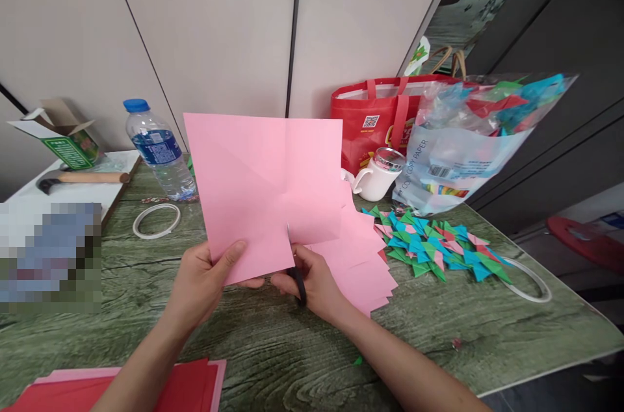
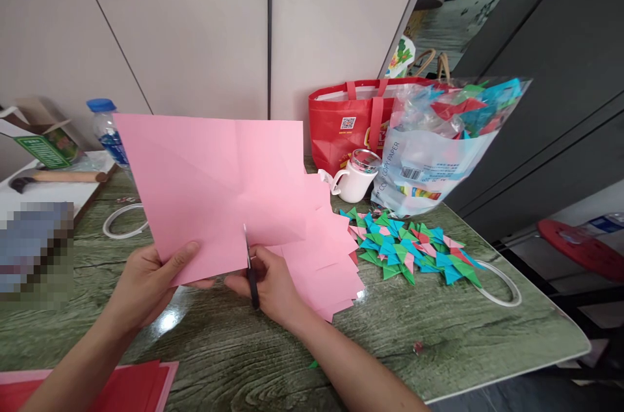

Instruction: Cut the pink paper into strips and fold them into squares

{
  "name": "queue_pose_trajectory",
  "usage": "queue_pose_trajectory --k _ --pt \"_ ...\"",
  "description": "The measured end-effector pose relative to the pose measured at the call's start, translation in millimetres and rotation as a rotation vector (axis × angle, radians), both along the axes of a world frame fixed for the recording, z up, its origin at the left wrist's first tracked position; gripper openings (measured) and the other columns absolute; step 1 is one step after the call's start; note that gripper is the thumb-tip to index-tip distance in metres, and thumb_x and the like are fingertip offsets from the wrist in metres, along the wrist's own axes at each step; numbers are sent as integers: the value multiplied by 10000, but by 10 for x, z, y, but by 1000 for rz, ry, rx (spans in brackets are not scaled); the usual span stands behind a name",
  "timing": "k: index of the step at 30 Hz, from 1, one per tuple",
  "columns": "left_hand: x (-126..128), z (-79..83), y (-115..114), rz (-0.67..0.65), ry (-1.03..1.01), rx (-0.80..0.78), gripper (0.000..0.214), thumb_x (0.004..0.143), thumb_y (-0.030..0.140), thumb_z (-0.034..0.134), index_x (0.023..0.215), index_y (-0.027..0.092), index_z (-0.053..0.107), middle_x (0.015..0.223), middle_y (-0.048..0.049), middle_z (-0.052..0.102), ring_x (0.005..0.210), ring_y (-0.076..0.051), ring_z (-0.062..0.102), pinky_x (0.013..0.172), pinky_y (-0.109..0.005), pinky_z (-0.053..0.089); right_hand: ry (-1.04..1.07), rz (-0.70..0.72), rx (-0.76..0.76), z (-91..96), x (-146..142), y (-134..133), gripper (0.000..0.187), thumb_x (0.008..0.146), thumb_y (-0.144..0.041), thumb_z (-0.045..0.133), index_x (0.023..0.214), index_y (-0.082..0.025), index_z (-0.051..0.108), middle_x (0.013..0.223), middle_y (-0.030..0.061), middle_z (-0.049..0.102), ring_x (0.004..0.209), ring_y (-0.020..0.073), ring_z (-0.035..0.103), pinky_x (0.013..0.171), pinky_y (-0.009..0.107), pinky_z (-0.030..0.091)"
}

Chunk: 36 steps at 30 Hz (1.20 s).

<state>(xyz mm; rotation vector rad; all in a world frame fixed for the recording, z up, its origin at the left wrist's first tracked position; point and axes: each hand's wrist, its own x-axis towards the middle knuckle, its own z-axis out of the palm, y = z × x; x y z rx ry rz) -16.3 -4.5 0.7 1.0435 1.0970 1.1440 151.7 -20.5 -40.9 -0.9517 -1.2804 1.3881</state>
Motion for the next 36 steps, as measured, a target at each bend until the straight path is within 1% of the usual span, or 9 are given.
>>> queue_pose_trajectory --k 2,4,12,19,25,28,33,36 --pt "7 -2 -8 -32 10 -22 189 651 320 679 693 137 660 636 -22 672 552 -201 642 464 -309 555 -11 -23 53 12 16 14 313 638 -309 702 862 -164 538 806 27 622 713 152 569 620 257 454" --pt "15 -1 -14 -55 20 -38 193 655 323 677 687 134 660 623 -26 673 538 -198 639 470 -312 556 -22 -36 70 18 29 27 342 626 -308 714 876 -162 533 863 47 627 780 176 577 669 276 460" --pt "27 10 -34 -56 27 -40 202 662 331 673 683 132 645 613 -16 665 508 -194 633 449 -307 547 -3 -47 74 14 22 21 348 616 -309 724 864 -161 530 867 57 632 794 187 586 680 285 465" --pt "53 24 -36 -47 5 -33 191 660 322 678 692 136 648 651 -5 663 549 -180 627 474 -311 564 -34 -66 63 29 11 9 346 612 -347 719 843 -166 534 795 36 629 716 163 567 622 263 458" --pt "55 35 -48 -41 21 -36 204 650 334 683 682 135 649 654 -9 663 523 -172 614 463 -307 560 25 -65 12 30 -6 9 334 590 -351 727 786 -174 522 662 0 594 615 141 538 553 243 437" --pt "57 47 -51 -34 26 -32 214 640 341 689 674 133 650 655 -13 665 515 -169 610 447 -294 554 39 -59 -7 39 -11 7 343 579 -363 728 771 -180 511 630 -12 570 582 132 517 526 234 419" --pt "69 65 -48 -31 7 -41 203 639 327 694 677 132 652 671 -12 664 536 -168 612 441 -283 553 67 -57 -19 33 -6 6 329 563 -327 739 736 -177 503 581 -36 537 496 97 462 463 214 371" --pt "71 63 -49 -32 -5 -45 196 639 321 697 667 133 648 663 -6 659 522 -159 603 436 -280 550 80 -53 -33 8 -3 7 301 582 -311 724 732 -175 502 548 -42 530 472 95 459 440 212 369"
